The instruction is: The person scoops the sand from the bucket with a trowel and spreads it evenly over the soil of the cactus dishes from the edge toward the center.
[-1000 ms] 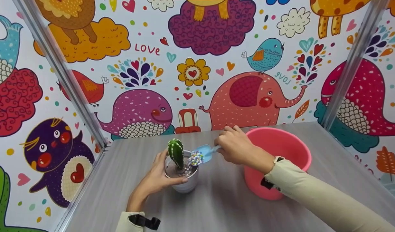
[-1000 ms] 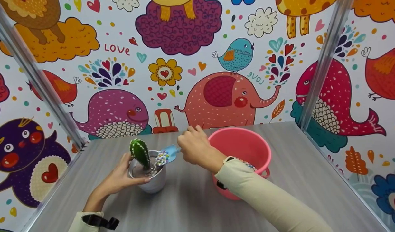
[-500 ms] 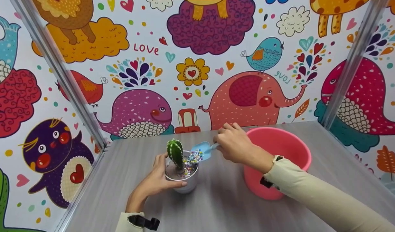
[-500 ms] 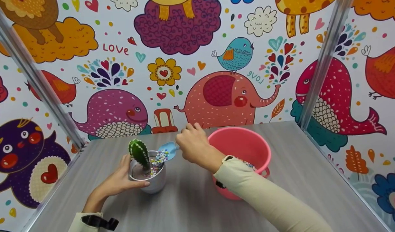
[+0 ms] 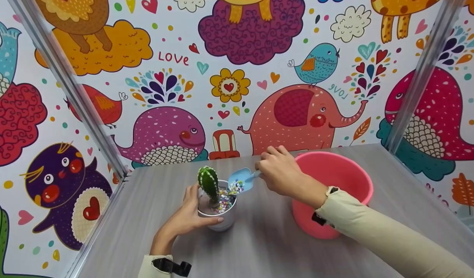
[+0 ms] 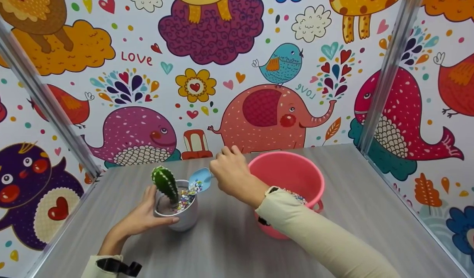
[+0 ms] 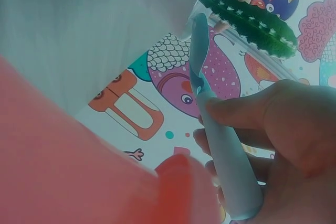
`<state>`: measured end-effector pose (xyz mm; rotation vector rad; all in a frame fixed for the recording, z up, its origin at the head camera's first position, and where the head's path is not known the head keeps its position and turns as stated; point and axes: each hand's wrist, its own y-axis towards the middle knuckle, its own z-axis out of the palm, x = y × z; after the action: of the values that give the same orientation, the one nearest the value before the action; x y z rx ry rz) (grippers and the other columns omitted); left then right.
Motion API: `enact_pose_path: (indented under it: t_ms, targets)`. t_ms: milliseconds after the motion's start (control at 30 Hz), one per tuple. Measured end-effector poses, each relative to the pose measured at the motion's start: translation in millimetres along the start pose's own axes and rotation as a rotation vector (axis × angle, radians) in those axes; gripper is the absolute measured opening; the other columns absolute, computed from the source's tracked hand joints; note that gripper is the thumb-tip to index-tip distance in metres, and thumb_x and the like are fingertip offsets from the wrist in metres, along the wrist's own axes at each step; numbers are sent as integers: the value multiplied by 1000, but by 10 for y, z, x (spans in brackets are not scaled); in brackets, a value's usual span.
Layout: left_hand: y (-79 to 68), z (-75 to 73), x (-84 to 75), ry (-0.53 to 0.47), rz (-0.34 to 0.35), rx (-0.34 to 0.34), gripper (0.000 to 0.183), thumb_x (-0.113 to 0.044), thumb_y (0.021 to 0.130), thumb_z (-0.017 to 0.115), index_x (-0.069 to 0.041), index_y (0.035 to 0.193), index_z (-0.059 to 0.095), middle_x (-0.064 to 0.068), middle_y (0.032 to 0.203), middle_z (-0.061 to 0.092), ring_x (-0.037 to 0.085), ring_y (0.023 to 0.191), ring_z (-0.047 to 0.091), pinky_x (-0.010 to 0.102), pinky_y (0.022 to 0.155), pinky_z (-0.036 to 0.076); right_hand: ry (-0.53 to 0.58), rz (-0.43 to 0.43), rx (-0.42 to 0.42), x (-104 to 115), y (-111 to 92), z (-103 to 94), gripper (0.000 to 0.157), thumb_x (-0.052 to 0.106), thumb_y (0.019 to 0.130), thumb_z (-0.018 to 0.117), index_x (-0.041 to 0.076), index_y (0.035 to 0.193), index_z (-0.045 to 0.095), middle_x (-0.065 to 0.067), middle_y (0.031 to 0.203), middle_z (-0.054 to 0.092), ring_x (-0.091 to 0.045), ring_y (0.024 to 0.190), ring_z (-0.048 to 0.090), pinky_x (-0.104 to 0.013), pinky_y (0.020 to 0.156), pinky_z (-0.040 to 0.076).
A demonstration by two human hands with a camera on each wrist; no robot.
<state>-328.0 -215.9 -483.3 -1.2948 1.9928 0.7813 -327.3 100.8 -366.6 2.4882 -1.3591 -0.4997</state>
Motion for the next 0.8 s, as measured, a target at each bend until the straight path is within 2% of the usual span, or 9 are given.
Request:
enact_pose_path:
  t_ms: [167,400,500,667,800]
  targets:
    - [1,-15,-9,-37,5,16,137,-46,75,97,-8,172,9,27,178,15,49,166,14,73,131,16,-8,3,-19,11,1,22,24,23,86,93,15,108,86,-7,104,80,-26,100,63,-40,82,48]
    - [22,28,-19,19,-12,-31,138,-54,70,100,-15,172,15,21,166,25,48,162,26,69,129,28,-32,0,-75,26,-3,51,23,22,85,93,15,106,86,-7,102,80,-26,96,61,-40,81,47]
    - [18,7,-11,-1,0,-32,138,-50,70,100,-14,172,15,22,169,25,47,163,24,70,130,25,-59,-5,-101,29,-1,63,23,22,84,93,16,105,86,-6,99,79,-26,96,60,-40,80,47]
    - [-2,-19,-22,-59,-4,-2,138,-45,72,99,-13,173,11,25,179,14,49,166,14,74,131,16,-85,-12,-107,36,-6,76,24,21,83,93,17,105,85,-6,99,78,-26,98,60,-40,81,47]
    - [-1,6,-46,-47,-36,-13,137,-49,71,100,-16,172,14,25,174,18,51,163,21,73,129,23,-86,-11,-105,51,-2,69,27,22,82,95,16,106,86,-6,101,78,-25,99,60,-40,82,47]
